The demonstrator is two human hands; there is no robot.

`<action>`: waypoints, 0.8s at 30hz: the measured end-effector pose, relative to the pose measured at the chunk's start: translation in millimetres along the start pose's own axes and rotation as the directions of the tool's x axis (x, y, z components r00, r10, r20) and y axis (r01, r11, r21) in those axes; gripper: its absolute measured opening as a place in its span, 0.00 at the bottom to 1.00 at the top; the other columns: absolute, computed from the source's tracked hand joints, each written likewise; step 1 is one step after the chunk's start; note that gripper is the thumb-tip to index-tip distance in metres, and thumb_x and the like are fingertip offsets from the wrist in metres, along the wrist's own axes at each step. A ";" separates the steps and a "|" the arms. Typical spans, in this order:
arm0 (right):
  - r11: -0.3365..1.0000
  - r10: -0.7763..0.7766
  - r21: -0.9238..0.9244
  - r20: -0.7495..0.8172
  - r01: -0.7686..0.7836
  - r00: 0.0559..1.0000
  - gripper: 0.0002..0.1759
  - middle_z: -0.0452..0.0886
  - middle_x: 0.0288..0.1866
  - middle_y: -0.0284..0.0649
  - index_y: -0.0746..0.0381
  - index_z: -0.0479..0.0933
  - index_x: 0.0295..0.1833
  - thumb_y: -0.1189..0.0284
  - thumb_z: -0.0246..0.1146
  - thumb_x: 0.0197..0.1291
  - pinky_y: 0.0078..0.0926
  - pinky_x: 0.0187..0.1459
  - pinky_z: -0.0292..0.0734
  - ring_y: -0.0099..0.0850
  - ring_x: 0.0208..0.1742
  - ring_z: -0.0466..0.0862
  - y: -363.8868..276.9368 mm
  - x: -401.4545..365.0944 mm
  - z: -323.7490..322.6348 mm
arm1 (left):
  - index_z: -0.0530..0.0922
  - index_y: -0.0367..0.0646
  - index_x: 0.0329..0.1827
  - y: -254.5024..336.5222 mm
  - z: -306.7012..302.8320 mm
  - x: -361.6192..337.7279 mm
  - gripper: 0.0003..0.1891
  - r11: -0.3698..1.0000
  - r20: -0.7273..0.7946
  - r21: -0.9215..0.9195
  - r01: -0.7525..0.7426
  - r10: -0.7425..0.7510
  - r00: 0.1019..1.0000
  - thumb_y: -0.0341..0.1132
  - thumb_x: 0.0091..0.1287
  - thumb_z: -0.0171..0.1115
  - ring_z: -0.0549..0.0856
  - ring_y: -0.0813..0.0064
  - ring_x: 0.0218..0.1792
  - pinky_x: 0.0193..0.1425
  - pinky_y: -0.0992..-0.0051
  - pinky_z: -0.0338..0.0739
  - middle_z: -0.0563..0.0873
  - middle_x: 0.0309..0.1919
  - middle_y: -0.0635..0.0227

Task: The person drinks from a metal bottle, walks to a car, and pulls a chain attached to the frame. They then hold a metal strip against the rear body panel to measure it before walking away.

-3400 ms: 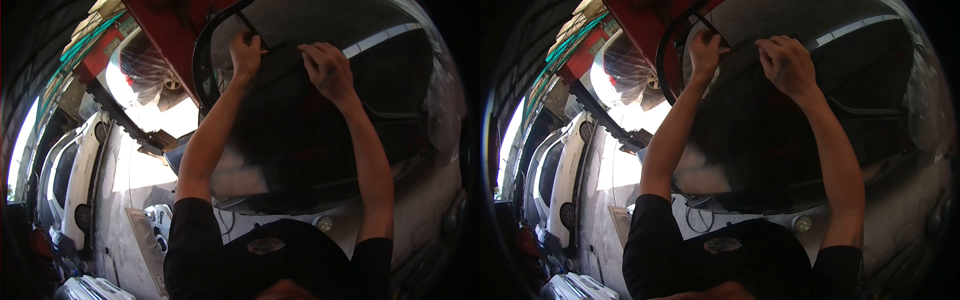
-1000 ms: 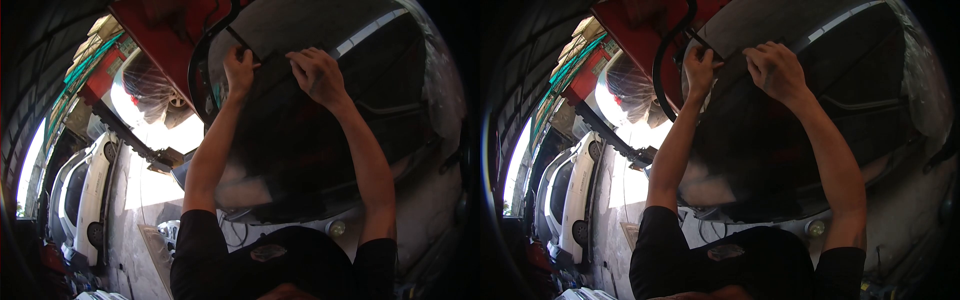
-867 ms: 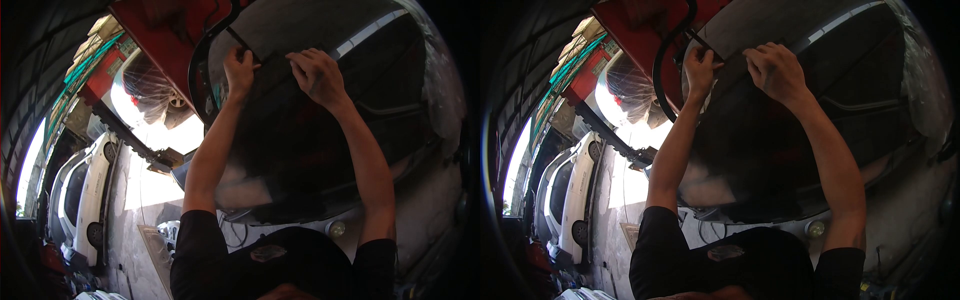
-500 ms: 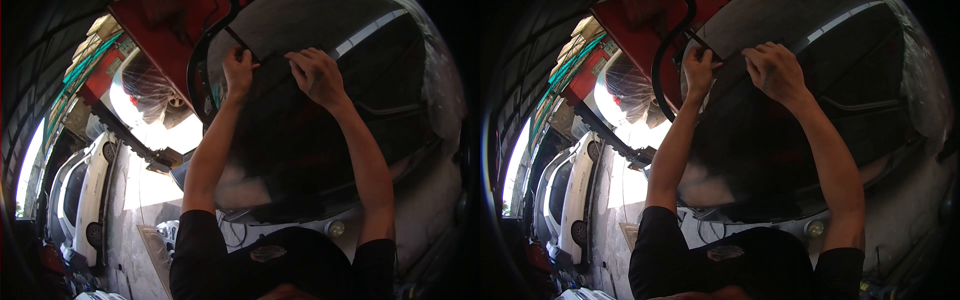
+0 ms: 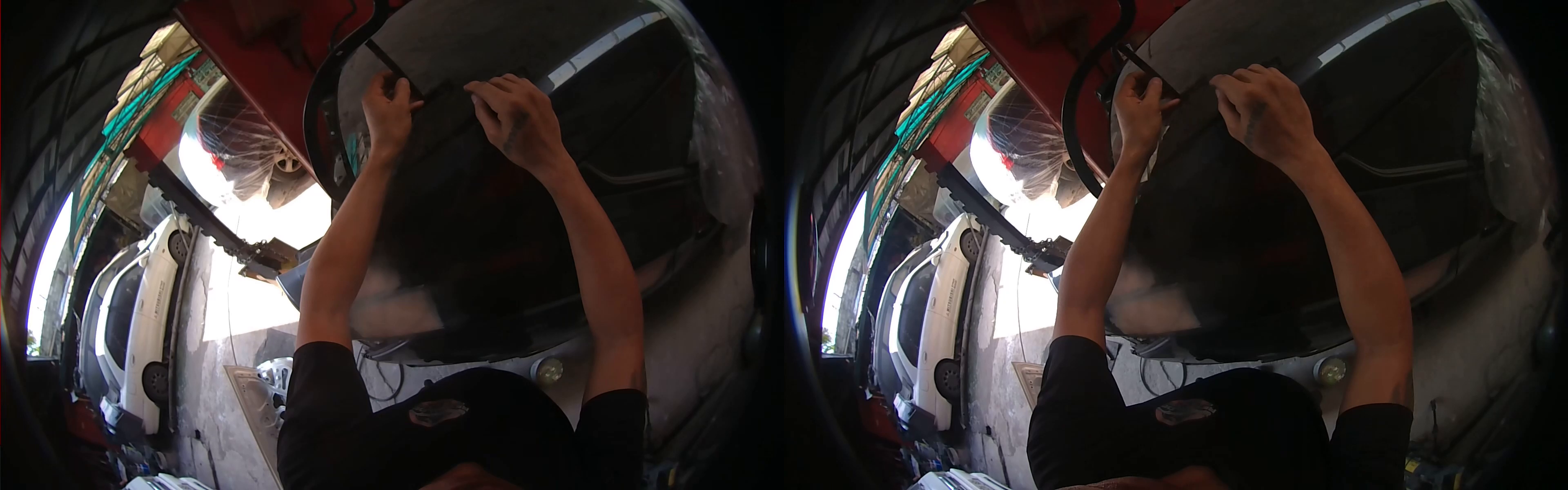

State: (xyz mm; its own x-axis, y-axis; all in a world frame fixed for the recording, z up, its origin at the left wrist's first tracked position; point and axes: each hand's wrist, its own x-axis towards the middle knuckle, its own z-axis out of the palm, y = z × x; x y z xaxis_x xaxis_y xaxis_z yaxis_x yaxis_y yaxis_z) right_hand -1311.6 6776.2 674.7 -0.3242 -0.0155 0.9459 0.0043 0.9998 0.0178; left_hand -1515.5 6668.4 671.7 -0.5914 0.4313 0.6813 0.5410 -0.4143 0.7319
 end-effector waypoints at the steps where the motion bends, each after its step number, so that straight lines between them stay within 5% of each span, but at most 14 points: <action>1: 1.000 0.000 0.002 -0.002 0.000 1.000 0.06 0.87 0.30 0.35 0.62 0.87 0.43 0.76 0.68 0.63 0.33 0.43 0.81 0.32 0.37 0.87 -0.1 0.0 -0.1 | 0.79 0.30 0.53 0.2 0.1 0.0 0.09 1.000 0.000 0.001 0.000 0.000 1.000 0.28 0.78 0.59 0.87 0.75 0.44 0.42 0.73 0.93 0.84 0.47 0.62; 24: 1.000 0.001 -0.003 0.021 -0.001 1.000 0.06 0.87 0.30 0.36 0.63 0.87 0.44 0.76 0.68 0.63 0.34 0.43 0.81 0.33 0.37 0.88 -1.0 0.4 -0.8 | 0.79 0.30 0.52 -0.6 -1.1 -0.8 0.08 1.000 0.007 0.003 -0.010 0.010 1.000 0.28 0.78 0.59 0.87 0.77 0.43 0.41 0.74 0.93 0.84 0.45 0.63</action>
State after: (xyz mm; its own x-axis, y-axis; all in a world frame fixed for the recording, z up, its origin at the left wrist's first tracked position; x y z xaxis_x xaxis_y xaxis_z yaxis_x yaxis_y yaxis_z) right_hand -1310.9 6775.2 675.3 -0.3438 -0.0141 0.9389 0.0075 0.9998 0.0177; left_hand -1516.0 6667.4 670.7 -0.5819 0.4326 0.6887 0.5484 -0.4166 0.7250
